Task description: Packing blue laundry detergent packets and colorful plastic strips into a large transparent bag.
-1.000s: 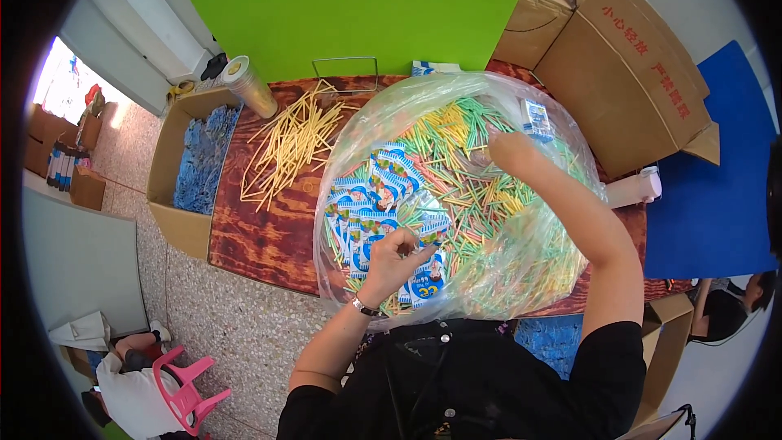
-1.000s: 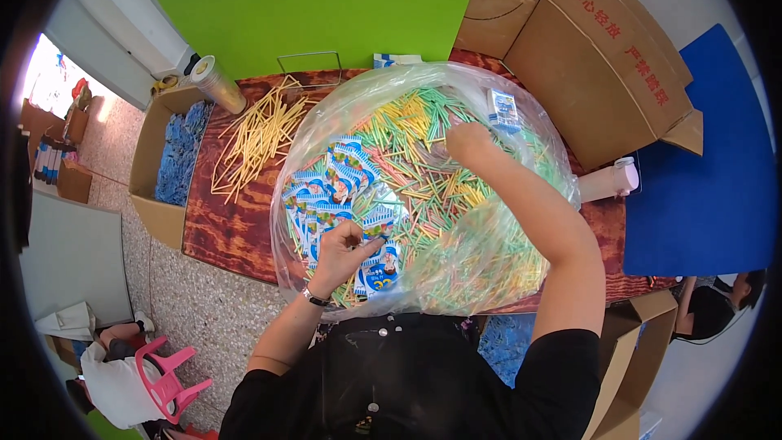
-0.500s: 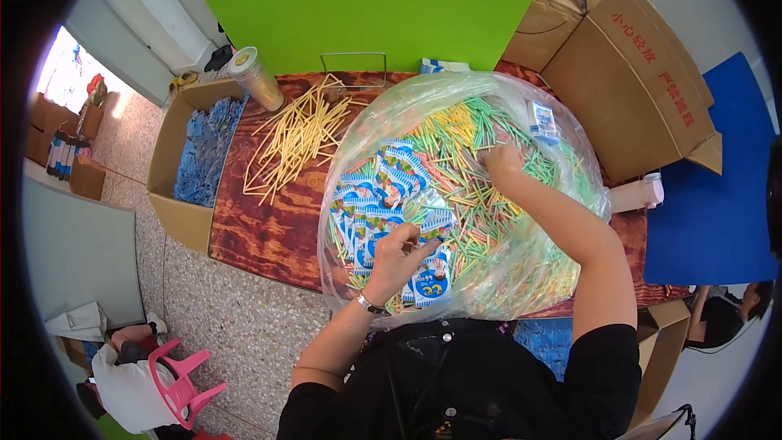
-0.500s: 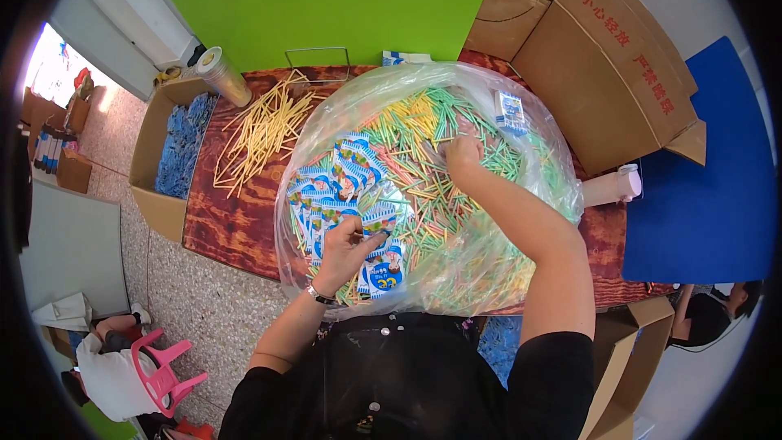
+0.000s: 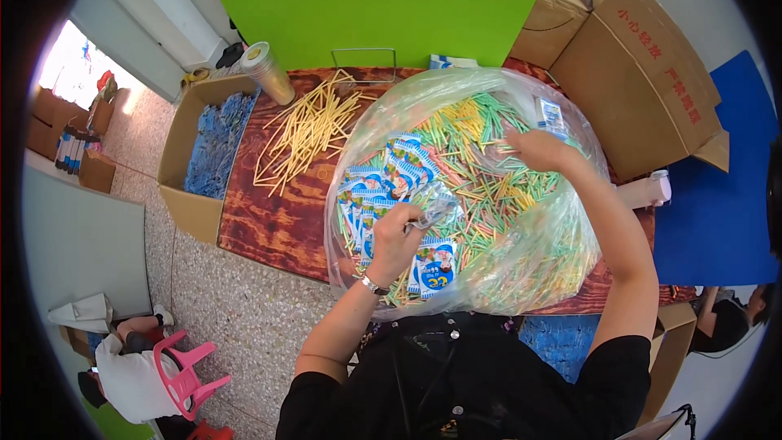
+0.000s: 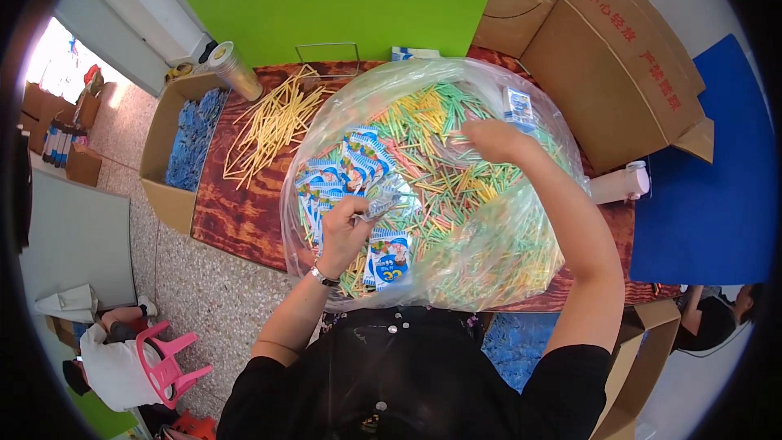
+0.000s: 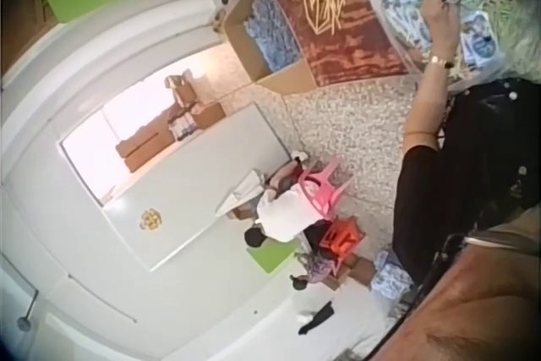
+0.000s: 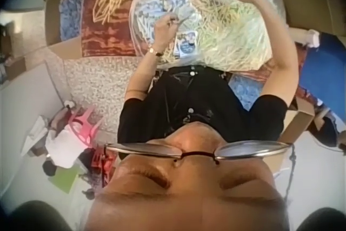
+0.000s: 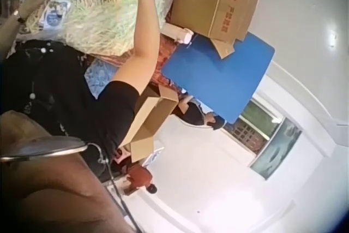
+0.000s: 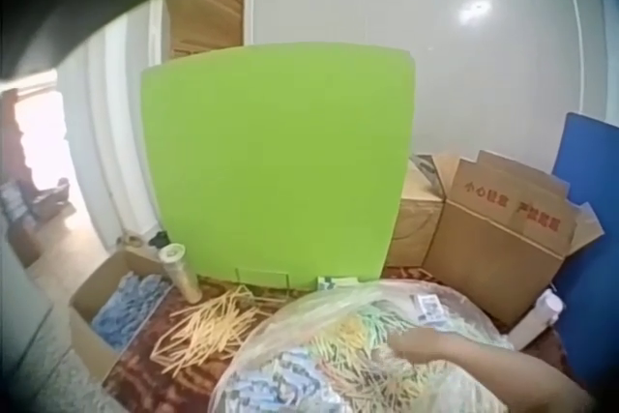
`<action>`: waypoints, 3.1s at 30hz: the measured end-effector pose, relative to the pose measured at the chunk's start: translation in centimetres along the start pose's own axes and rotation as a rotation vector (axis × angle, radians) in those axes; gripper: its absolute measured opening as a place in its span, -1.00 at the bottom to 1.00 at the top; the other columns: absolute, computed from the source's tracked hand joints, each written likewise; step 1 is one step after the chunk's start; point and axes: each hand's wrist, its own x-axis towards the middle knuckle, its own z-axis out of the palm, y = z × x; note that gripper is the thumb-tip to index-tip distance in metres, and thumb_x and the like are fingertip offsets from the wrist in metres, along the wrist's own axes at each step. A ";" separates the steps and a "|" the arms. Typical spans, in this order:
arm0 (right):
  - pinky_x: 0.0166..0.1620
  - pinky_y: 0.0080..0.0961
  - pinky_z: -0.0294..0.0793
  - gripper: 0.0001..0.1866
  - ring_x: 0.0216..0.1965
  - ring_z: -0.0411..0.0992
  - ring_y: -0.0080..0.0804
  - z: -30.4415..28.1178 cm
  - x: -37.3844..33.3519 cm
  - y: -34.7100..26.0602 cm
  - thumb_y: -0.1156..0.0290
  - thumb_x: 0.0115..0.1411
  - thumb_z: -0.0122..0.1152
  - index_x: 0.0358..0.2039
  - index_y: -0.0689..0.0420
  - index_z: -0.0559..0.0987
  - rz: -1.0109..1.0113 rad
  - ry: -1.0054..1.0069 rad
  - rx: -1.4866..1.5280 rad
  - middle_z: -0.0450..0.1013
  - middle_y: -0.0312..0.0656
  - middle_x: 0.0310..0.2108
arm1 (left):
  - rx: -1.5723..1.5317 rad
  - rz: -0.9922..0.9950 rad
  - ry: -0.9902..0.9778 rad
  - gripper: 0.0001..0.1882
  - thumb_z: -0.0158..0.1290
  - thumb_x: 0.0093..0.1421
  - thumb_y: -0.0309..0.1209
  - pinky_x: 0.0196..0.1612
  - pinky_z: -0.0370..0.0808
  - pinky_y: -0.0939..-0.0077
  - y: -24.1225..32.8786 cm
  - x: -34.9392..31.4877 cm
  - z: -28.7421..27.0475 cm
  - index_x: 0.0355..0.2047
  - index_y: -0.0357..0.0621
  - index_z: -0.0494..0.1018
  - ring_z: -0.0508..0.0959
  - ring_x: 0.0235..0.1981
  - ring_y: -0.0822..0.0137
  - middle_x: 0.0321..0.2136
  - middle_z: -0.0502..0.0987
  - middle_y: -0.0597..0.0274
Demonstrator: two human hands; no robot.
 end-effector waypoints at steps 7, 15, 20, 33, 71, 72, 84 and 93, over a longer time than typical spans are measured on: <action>-0.46 -0.63 0.39 -0.72 -0.51 0.33 -0.66 -5.8 -4.1 -4.8 0.15 0.38 -0.04 -0.20 0.12 0.43 -0.185 -0.542 0.929 0.36 -0.38 -0.50 | 0.065 0.014 0.017 -0.80 0.18 -0.09 -0.64 -0.39 0.47 0.44 1.0 1.1 0.2 -0.43 -0.23 0.42 0.57 -0.46 0.22 -0.47 0.52 0.14; -0.42 -0.47 0.44 -0.75 -0.54 0.41 -0.45 -9.4 -3.9 -9.5 0.18 0.36 0.00 -0.18 0.12 0.41 -0.304 -0.501 0.659 0.39 -0.20 -0.56 | 0.074 0.013 0.041 -0.81 0.16 -0.11 -0.64 -0.40 0.47 0.42 0.8 1.0 0.4 -0.44 -0.23 0.42 0.57 -0.46 0.20 -0.47 0.53 0.13; -0.33 -0.13 0.43 -0.76 -0.40 0.47 0.06 -8.4 -2.4 -9.9 0.21 0.29 0.05 -0.25 0.13 0.42 -0.542 -0.336 0.181 0.46 0.04 -0.50 | 0.098 0.064 0.039 -0.81 0.17 -0.11 -0.64 -0.41 0.46 0.43 1.5 1.2 0.3 -0.46 -0.22 0.42 0.56 -0.46 0.17 -0.47 0.52 0.13; -0.13 -0.17 0.51 -0.77 -0.15 0.52 -0.04 -11.5 -2.8 -15.9 0.35 0.24 0.06 -0.22 0.16 0.62 -0.185 -0.590 -0.275 0.56 -0.02 -0.24 | 0.201 0.335 0.111 -0.78 0.14 -0.11 -0.70 -0.38 0.50 0.39 2.5 1.1 0.0 -0.40 -0.24 0.45 0.57 -0.41 0.12 -0.43 0.54 0.07; -0.29 -0.35 0.53 -0.27 -0.35 0.49 -0.22 -1.9 -4.9 -16.0 0.35 0.00 0.39 0.19 0.09 0.29 -0.574 0.740 0.402 0.49 -0.17 -0.37 | -0.178 -0.017 -0.151 -0.49 0.19 0.08 -0.65 -0.19 0.53 0.61 1.9 -0.9 -3.7 0.07 -0.28 0.38 0.54 -0.16 0.50 -0.21 0.56 0.21; -0.31 -0.37 0.52 -0.25 -0.38 0.46 -0.24 -1.6 -4.6 -16.4 0.33 0.01 0.38 0.22 0.09 0.28 -0.598 0.720 0.362 0.48 -0.19 -0.40 | -0.217 -0.077 -0.144 -0.57 0.18 0.09 -0.62 -0.18 0.53 0.57 1.7 -1.4 -4.2 0.01 -0.27 0.43 0.57 -0.20 0.43 -0.22 0.57 0.17; -0.34 -0.25 0.47 -0.33 -0.43 0.45 -0.11 4.7 -2.2 -21.6 0.38 0.01 0.38 0.15 0.04 0.32 -0.423 0.368 0.875 0.43 -0.13 -0.50 | 0.228 -0.109 0.003 -0.88 0.13 0.13 -0.59 -0.31 0.45 0.55 1.4 -4.4 -8.6 -0.29 -0.29 0.54 0.56 -0.38 0.36 -0.36 0.57 0.14; -0.16 -0.15 0.52 -0.37 -0.20 0.45 0.11 6.6 1.9 -21.7 0.27 -0.05 0.43 -0.05 0.24 0.31 -0.182 0.300 0.428 0.33 0.13 -0.09 | 0.503 -0.310 -0.121 -0.07 0.37 -0.09 -0.25 0.12 0.32 0.14 -2.8 -4.9 -7.0 0.20 -0.35 0.15 0.37 0.07 -0.12 0.04 0.36 -0.21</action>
